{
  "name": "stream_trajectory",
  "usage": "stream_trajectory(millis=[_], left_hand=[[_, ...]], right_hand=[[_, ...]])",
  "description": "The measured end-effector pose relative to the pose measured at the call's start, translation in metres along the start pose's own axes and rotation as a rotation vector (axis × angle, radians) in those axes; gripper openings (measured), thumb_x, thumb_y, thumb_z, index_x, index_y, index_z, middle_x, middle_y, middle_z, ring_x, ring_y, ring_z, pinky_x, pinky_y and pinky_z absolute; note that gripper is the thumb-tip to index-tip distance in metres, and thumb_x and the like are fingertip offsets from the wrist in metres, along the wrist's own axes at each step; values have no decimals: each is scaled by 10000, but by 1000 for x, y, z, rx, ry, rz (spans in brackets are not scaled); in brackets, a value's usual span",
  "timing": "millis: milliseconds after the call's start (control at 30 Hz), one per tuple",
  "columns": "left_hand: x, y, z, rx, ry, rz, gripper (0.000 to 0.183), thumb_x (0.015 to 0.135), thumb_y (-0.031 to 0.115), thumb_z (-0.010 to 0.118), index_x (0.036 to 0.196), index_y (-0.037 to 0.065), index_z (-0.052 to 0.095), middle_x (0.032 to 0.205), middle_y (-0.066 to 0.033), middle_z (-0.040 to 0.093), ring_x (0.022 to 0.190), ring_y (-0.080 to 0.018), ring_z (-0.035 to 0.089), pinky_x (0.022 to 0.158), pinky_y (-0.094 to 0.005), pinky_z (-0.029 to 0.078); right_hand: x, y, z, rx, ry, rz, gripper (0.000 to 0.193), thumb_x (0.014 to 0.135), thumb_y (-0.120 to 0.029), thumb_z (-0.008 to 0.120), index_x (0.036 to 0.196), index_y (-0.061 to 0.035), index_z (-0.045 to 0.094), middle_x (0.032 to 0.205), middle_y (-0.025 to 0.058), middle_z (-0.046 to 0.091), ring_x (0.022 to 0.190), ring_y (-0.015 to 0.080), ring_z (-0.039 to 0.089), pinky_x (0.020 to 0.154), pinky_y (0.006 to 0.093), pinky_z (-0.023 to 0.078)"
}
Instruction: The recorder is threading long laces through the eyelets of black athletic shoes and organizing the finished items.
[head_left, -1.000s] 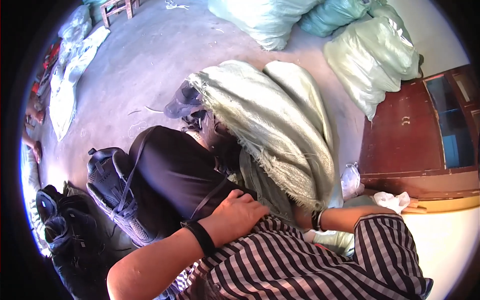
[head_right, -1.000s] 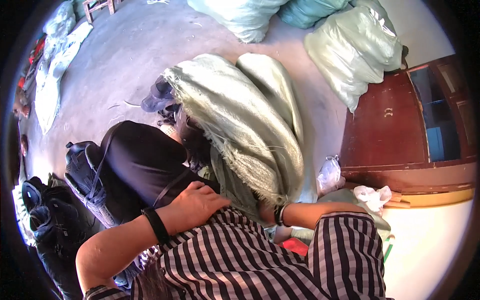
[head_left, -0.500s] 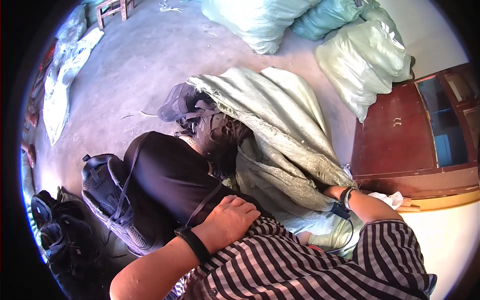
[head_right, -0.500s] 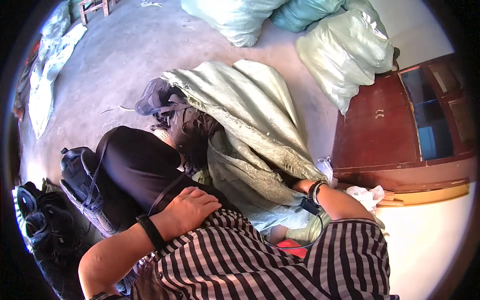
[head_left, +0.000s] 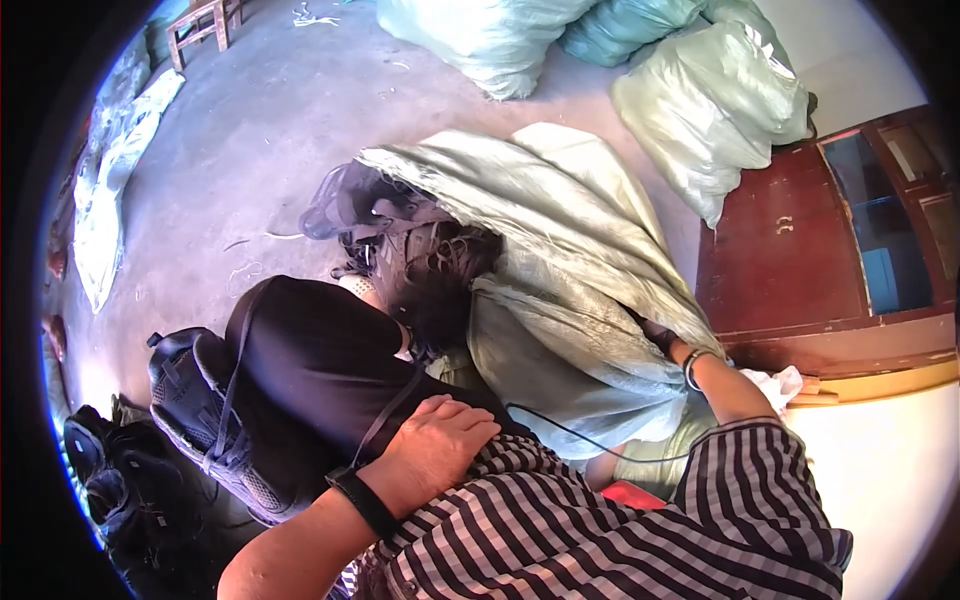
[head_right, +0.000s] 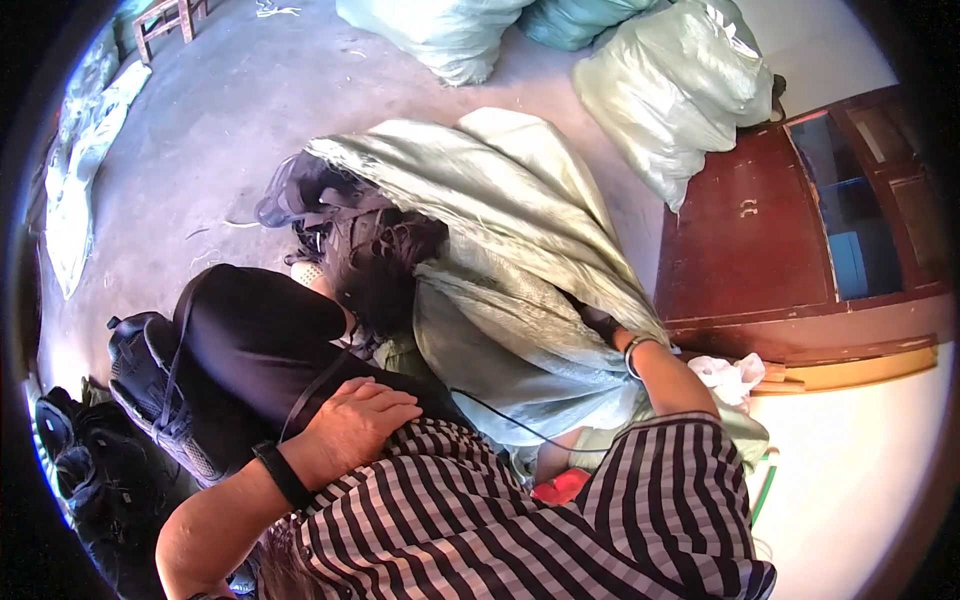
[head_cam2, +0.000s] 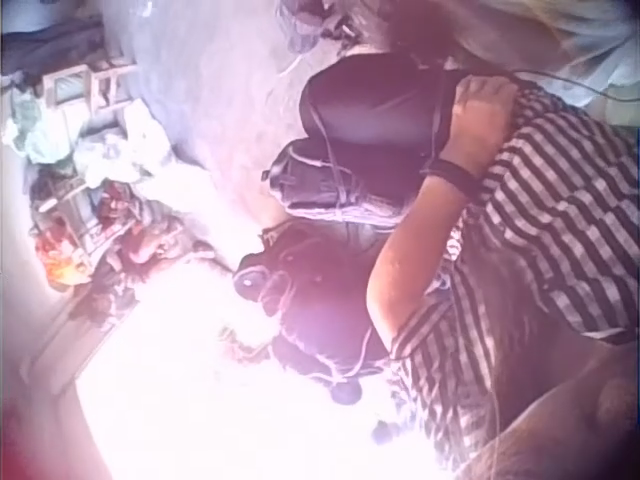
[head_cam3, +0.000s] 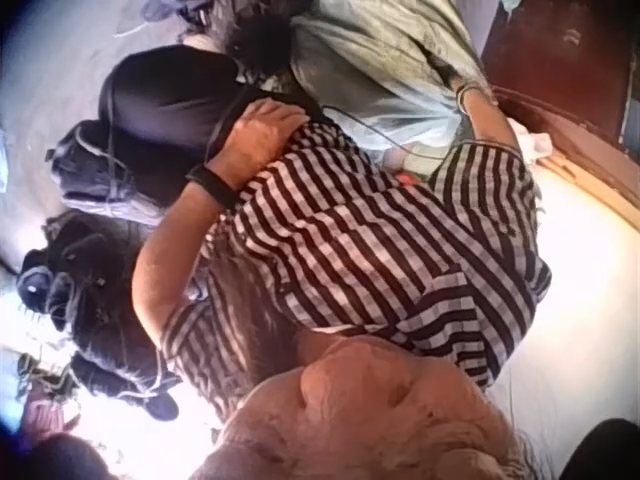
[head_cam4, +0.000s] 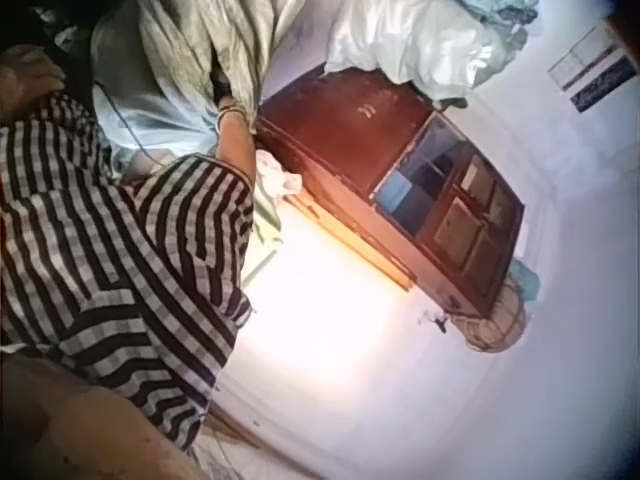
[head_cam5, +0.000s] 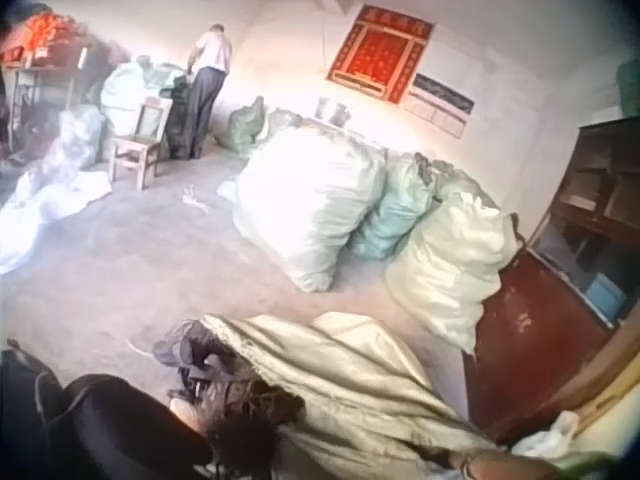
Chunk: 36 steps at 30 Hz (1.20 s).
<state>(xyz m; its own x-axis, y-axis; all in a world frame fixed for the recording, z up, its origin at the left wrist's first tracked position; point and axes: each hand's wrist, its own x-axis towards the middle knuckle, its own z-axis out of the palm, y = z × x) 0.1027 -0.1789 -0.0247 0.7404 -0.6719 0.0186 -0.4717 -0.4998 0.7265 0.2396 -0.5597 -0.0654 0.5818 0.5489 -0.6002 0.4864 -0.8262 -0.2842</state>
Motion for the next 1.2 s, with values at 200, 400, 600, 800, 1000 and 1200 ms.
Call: stream_trajectory(millis=[200,400,600,800,1000,1200], left_hand=[[9,7,-1,37,88,-43,523,730,67,570,1247,116,505,1282,-60,508,1139,-232,503,989,-389,378],[16,18,-14,362,145,104,618,757,132,553,1350,99,381,1409,-67,365,1226,-244,394,1004,-392,354],[33,14,-16,237,73,141,706,750,104,576,1398,94,296,1255,-81,462,953,-243,535,731,-318,524],[42,13,-11,25,9,-162,707,660,68,635,1317,94,377,995,-106,480,947,-294,538,726,-364,532],[19,2,2,127,12,-37,209,651,118,620,860,113,605,925,-80,496,914,-229,538,661,-332,501],[31,8,-16,304,241,225,274,661,141,635,922,62,601,1438,-131,326,1206,-238,459,896,-395,461]], right_hand=[[3,-78,46,90,70,-96,264,880,-179,457,976,-23,648,976,140,662,884,266,634,761,364,500],[39,-137,53,221,109,-248,268,890,-169,439,989,-17,637,972,140,661,882,257,633,766,354,498],[-12,-129,37,317,146,-328,273,899,-159,422,1001,-11,627,969,139,661,880,249,632,770,343,495],[11,-174,29,404,194,-418,277,908,-149,404,1013,-5,616,966,138,661,878,241,631,775,333,492],[21,-128,-14,-169,-432,-198,252,852,-155,500,1016,5,603,901,146,645,760,247,626,658,332,488],[23,-153,-34,895,-239,-141,336,796,-32,509,1118,46,562,1026,136,638,972,193,588,819,311,457]])
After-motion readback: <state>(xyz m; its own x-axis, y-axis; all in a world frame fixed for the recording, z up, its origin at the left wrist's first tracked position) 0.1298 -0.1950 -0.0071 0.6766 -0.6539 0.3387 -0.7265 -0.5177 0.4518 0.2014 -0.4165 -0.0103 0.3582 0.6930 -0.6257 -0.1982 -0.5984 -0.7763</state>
